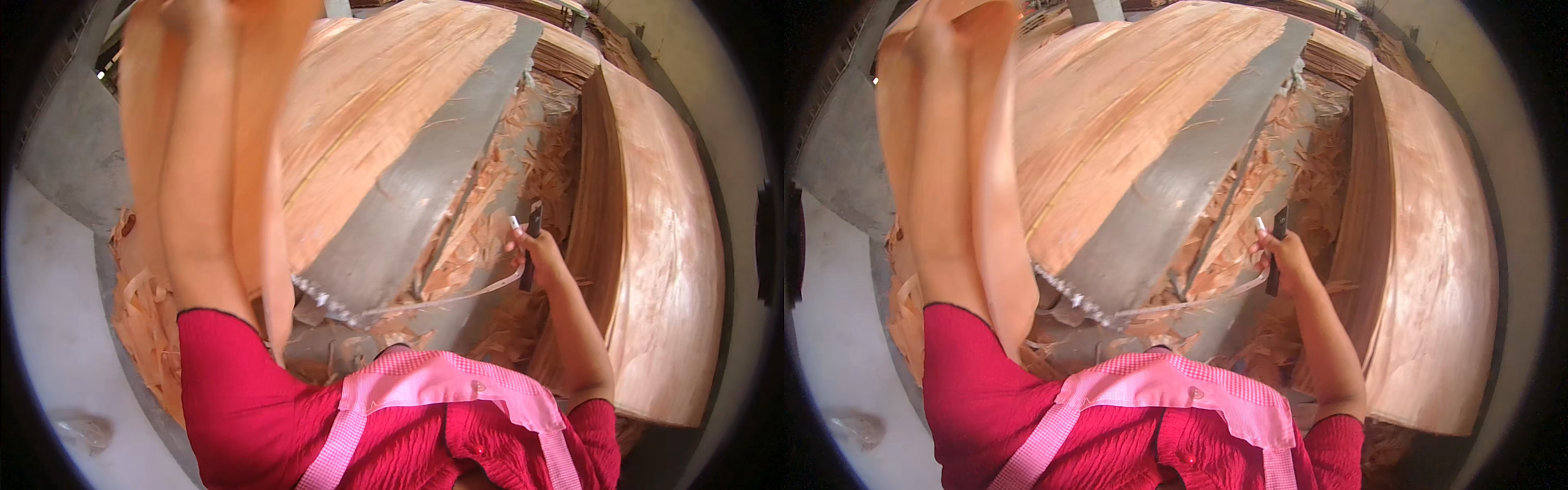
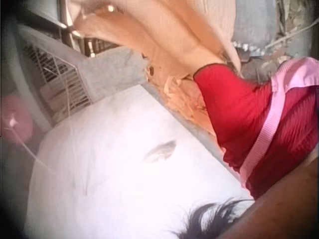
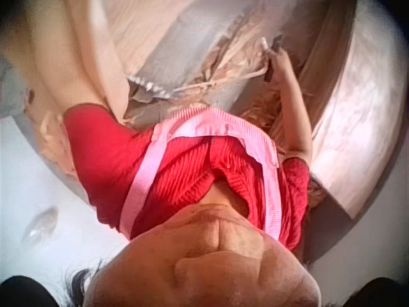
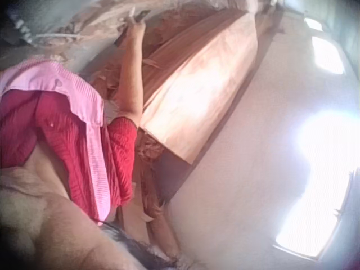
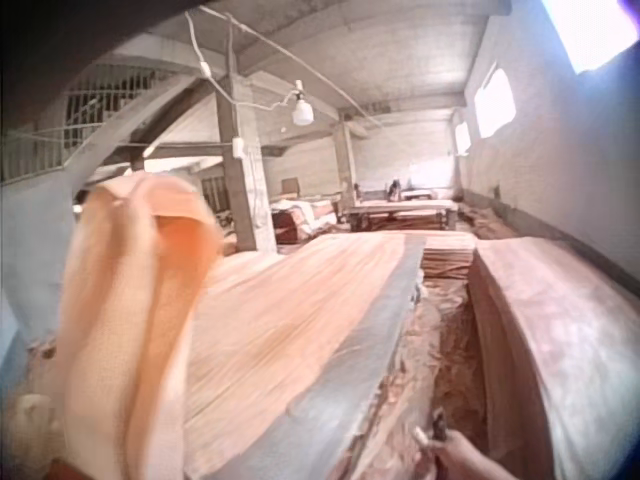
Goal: The person prepares wood veneer by cutting strips with a blade, applying small pieces of tape to join or secure sections, and gathering wood scraps from the floor.
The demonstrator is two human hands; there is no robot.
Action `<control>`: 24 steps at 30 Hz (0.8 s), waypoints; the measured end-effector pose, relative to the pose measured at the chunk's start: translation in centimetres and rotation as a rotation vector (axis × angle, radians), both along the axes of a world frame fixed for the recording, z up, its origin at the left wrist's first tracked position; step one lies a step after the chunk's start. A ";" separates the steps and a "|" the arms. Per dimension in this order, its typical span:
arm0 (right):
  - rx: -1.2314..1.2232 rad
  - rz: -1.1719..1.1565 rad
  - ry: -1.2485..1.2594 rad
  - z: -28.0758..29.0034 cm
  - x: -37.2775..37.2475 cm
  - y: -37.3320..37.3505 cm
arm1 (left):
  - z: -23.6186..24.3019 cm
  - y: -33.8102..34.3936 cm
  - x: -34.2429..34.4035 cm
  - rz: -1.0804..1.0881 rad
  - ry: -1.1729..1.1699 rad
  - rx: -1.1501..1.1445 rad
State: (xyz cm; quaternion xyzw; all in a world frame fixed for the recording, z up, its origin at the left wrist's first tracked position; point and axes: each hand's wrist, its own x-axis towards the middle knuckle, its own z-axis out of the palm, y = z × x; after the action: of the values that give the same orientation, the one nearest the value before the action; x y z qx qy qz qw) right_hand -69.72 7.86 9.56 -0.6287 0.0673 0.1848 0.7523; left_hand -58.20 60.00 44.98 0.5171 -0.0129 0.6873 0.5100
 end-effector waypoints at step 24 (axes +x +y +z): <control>0.503 0.270 -0.478 10.9 52.2 -29.9 | -10.8 -41.6 49.2 -0.008 0.186 0.064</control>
State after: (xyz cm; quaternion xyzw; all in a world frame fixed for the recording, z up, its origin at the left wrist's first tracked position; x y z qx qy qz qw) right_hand -17.54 -22.09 20.44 -0.4529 -0.2411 0.1412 0.8466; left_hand -9.01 18.37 34.16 0.5947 0.0105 0.6336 0.4947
